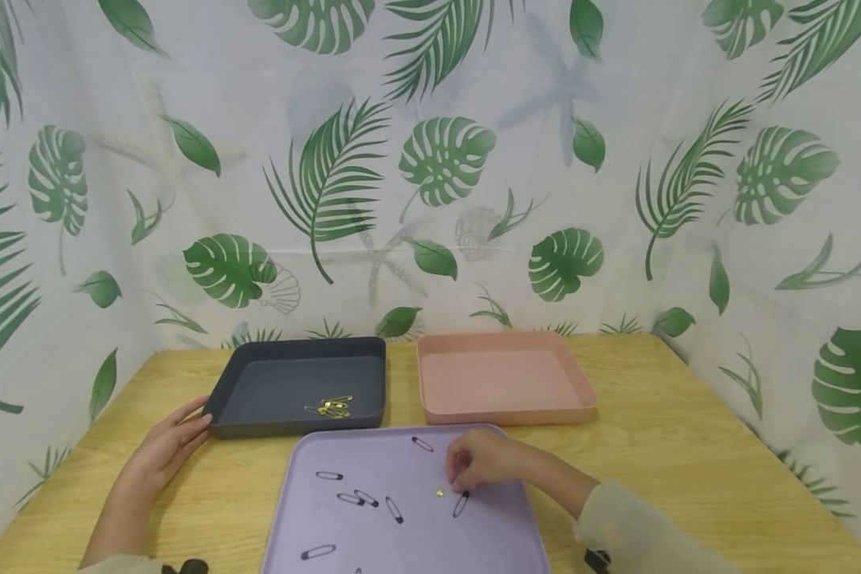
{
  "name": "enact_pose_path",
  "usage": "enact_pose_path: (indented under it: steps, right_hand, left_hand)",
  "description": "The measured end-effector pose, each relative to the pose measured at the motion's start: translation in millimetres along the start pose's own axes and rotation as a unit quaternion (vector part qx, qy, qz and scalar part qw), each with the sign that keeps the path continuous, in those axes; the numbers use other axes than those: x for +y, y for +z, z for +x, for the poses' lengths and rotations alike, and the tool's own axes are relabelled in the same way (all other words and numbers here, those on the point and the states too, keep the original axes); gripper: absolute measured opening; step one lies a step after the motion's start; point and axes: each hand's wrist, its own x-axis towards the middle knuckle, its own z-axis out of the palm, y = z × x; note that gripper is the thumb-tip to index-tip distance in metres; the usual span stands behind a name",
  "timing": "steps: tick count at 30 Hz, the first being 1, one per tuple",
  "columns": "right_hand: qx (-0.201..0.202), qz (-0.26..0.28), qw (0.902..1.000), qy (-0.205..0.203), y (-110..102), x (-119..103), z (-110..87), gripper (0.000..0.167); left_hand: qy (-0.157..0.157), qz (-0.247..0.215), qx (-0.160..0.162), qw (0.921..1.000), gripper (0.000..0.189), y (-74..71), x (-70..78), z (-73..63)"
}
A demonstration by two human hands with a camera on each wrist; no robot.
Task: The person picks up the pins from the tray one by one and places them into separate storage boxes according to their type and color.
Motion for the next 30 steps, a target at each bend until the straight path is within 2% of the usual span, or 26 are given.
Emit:
enact_pose_path:
  steps: [7,16,23,30]
  right_hand:
    - [0.002,0.025,0.9996,-0.011,3.2,2.5,-1.7,0.015]
    - [0.013,0.046,0.9989,0.0,7.1,1.6,-4.9,0.014]
    - [0.008,0.068,0.9974,-0.022,8.0,2.8,-7.9,0.009]
    - [0.002,0.099,0.995,-0.016,8.1,2.4,-9.0,0.009]
  left_hand:
    - [0.005,0.002,-0.002,1.0,0.061,-1.0,0.8,-0.7]
    - [0.008,0.002,-0.006,0.9999,0.06,-0.7,0.5,-0.8]
    - [0.008,0.006,-0.003,0.9999,0.06,0.0,0.0,-0.5]
    - [0.01,0.006,-0.004,0.9999,0.06,-0.3,0.0,-0.4]
